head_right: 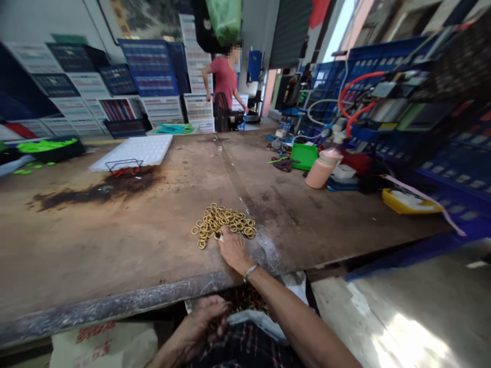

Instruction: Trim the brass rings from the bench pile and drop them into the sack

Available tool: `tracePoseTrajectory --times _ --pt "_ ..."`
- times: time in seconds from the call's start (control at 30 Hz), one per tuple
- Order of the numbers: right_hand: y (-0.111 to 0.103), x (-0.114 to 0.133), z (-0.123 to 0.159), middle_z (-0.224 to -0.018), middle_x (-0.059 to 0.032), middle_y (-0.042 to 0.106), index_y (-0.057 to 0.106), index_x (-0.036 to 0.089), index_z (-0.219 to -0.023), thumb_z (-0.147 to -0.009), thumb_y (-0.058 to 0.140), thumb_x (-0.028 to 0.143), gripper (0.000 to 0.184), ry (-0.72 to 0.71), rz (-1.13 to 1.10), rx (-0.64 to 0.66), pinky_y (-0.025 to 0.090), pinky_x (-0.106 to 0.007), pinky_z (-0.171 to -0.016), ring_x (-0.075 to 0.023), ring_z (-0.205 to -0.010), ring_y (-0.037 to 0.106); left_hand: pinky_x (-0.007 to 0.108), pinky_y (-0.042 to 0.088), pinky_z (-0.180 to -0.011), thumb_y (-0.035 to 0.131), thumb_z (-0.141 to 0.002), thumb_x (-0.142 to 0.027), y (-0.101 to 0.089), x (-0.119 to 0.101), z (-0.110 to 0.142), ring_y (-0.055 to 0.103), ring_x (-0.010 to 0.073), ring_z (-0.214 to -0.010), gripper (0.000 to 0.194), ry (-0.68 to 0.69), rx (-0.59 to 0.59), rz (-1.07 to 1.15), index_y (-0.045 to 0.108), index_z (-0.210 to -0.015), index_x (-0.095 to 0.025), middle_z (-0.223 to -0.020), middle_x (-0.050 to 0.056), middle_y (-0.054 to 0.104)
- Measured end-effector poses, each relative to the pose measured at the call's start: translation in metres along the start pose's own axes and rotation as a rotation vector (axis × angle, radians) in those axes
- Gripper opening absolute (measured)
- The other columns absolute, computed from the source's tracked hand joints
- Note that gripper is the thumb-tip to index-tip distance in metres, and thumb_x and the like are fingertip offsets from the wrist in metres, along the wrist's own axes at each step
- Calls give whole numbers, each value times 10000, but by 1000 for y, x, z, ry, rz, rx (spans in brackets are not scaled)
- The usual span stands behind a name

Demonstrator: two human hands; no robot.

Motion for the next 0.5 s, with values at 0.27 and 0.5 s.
tracePoseTrajectory --times 0.27,0.5 --pt "12 1 -10 -858 -67 645 483 201 -1002 -845 421 212 169 -26 102 -7 332 -247 -596 -188 -756 616 182 326 -353 540 -700 -189 -2 19 -32 536 126 -382 119 -256 -181 310 540 -617 -104 -434 39 536" --pt "12 -13 13 -1024 -55 603 455 219 -1093 -815 448 180 281 -161 -20 -72 361 -228 -675 -168 -895 579 243 436 -473 545 -672 -176 4 31 -40 603 165 -510 212 -155 -183 331 527 -867 -95 -595 41 570"
Point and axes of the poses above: each hand's wrist, its own z-axis away from the middle knuckle, its own y-axis out of the palm, x = y × z, the point moved 2 cm from there along -z, towards the middle knuckle
